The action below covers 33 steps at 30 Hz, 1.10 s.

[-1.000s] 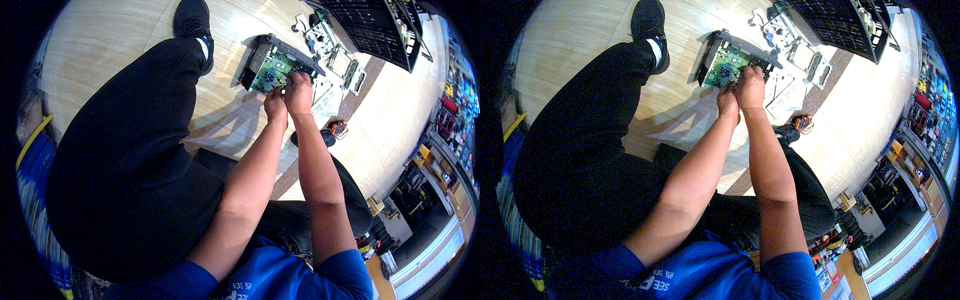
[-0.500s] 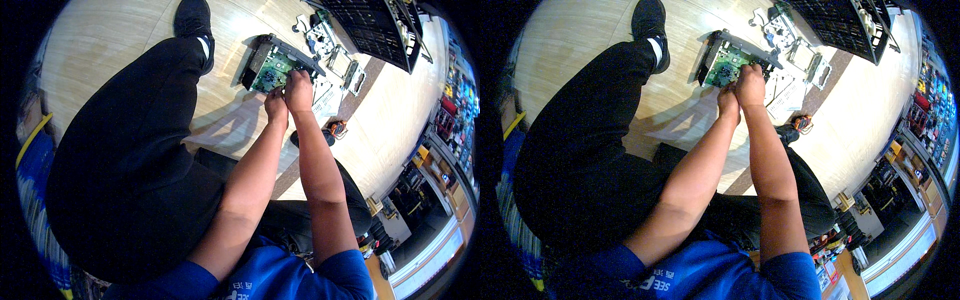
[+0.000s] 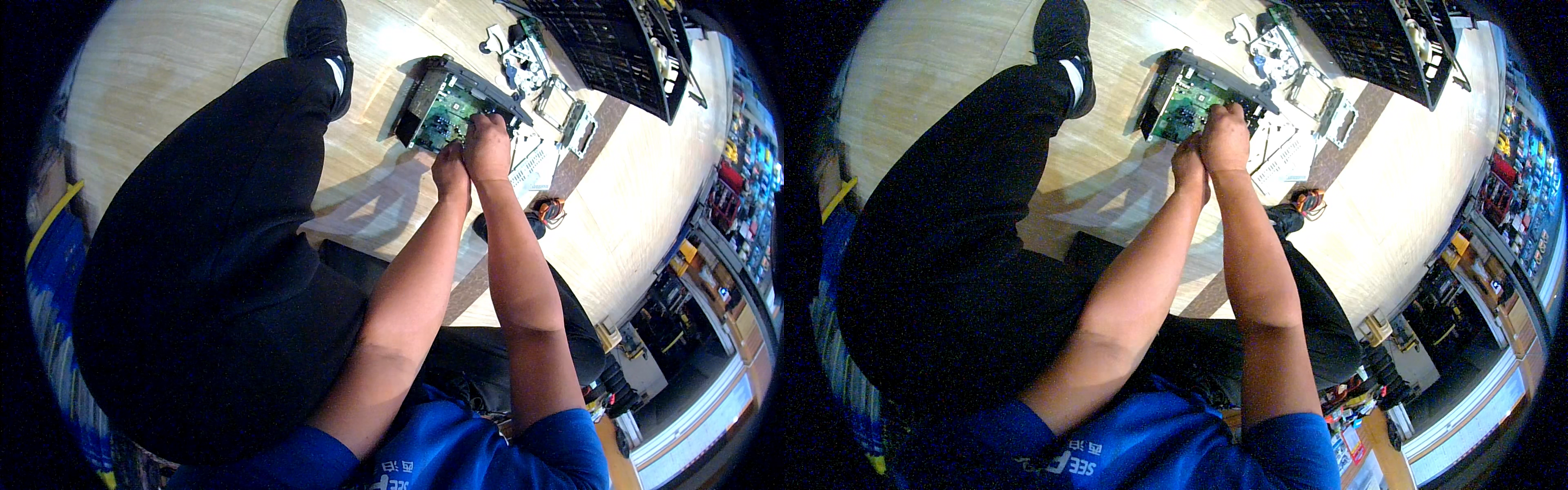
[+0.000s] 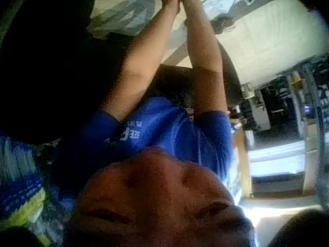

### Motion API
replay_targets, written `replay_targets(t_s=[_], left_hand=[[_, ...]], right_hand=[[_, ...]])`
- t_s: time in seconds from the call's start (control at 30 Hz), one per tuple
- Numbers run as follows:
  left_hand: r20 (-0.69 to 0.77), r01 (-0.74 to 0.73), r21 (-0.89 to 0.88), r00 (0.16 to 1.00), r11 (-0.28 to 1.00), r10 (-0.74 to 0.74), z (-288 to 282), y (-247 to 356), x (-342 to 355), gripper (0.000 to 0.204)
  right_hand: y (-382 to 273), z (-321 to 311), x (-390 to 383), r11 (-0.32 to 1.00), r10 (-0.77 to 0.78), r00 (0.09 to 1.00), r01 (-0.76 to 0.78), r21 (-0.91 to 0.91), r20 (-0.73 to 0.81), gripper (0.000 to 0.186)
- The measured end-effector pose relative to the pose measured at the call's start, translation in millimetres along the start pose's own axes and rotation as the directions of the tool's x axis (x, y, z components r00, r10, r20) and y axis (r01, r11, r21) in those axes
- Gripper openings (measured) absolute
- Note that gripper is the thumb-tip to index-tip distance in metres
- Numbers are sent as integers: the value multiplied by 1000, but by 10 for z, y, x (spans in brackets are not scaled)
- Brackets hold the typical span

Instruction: The person disassembles an electronic car stereo unit by removing screws with a screwdriver and separating the internal circuit board and metal housing parts by hand.

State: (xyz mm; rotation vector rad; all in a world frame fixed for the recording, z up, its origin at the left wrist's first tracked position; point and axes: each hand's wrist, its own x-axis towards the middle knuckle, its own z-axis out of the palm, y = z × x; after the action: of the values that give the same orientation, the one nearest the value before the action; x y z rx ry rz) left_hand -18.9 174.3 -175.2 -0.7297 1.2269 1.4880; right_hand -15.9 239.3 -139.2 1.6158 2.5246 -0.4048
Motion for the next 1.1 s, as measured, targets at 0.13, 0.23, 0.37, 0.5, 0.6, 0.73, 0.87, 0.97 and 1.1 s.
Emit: replay_targets(t_s=[0.13,0.23,0.37,0.5,0.6,0.73,0.87,0.97,1.1], left_hand=[[21,8,75,1000,997,-10,-18,-17,20,25],[40,-43,147,998,988,38,-61,-31,80,24],[30,-13,87,999,996,10,-33,-39,34,24],[31,21,109,999,994,-24,-9,-37,39,24],[30,21,40,999,999,-22,-42,-40,51,25],[22,-23,130,1000,991,20,-28,-44,43,27],[9,-44,148,999,988,44,-28,-33,54,28],[14,-22,52,1000,998,21,-17,-13,19,27],[-5,11,21,1000,1000,-11,-2,15,-8,23]], right_hand=[[8,-5,-3,999,-38,999,38,-3,-22,8],[-31,-10,3,1000,-19,1000,19,-1,-13,11],[-8,-12,-8,1000,-6,1000,6,-18,12,14],[5,-8,4,999,-22,1000,22,-32,0,14],[-26,-16,11,999,-33,999,34,-29,19,13],[-4,-4,32,999,-31,999,31,-33,15,14],[-25,4,38,999,-32,999,32,-21,4,15],[-16,11,30,999,-42,999,42,-10,9,14],[7,23,26,997,-76,997,76,-4,-1,13]])
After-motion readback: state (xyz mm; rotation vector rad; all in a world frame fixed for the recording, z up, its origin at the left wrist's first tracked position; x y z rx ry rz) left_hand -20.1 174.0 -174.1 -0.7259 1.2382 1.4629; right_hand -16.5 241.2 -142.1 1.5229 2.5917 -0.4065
